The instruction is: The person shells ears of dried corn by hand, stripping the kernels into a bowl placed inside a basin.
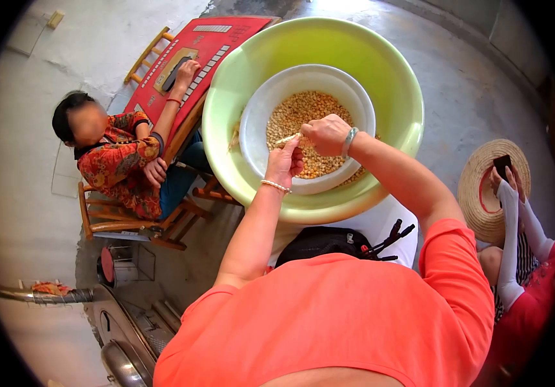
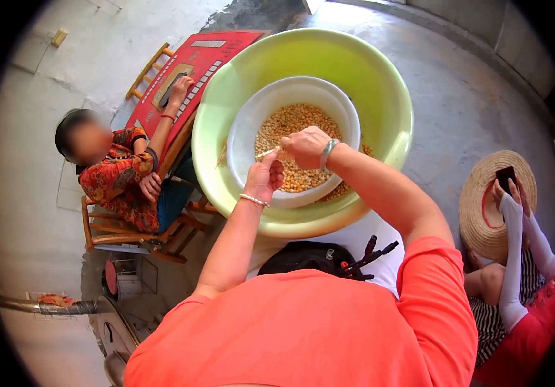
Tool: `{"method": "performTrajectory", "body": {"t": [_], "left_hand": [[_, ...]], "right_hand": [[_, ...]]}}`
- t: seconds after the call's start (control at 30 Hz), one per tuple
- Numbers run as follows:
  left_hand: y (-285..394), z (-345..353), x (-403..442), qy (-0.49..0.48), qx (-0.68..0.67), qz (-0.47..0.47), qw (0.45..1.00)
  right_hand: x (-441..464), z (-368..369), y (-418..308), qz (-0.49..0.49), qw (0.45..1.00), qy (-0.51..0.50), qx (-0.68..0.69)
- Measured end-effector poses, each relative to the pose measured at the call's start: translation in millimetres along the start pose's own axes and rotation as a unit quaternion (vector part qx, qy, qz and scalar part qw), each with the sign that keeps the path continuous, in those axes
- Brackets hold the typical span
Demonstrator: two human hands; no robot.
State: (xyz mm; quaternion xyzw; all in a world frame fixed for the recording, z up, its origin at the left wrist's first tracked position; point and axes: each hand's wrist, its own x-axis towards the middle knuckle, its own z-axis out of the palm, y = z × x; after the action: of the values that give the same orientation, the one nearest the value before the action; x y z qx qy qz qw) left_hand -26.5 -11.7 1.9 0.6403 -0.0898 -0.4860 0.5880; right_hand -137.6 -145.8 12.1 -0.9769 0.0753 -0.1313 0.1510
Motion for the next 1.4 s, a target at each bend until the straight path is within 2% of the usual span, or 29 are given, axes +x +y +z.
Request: {"method": "performTrajectory", "body": {"t": [0.2, 0.4, 0.63, 0.87, 0.97, 1.4], "left_hand": [[1, 0, 1, -0.007, -0.004, 0.016, 1.000], [0, 3, 6, 0.003, -0.031, -0.023, 0.999], [-1, -3, 3, -0.047, -0.068, -0.049, 0.995], [1, -2, -1, -0.044, -0.044, -0.021, 0.998], [-5, -4, 3, -0.039, 0.009, 0.005, 0.999], [-5, 0, 6, -0.044, -0.037, -0.002, 0.998]], "right_hand": [[6, -6, -6, -0.011, 1.000, -0.004, 0.003], [-1, -7, -5, -0.010, 1.000, -0.001, -0.019], [0, -12, -8, 0.044, 0.998, -0.036, 0.007], [4, -8, -5, 0.056, 0.997, -0.060, 0.011], [2, -5, -5, 0.047, 0.998, -0.025, 0.026], [4, -6, -2, 0.050, 0.997, -0.059, 0.029]]}}
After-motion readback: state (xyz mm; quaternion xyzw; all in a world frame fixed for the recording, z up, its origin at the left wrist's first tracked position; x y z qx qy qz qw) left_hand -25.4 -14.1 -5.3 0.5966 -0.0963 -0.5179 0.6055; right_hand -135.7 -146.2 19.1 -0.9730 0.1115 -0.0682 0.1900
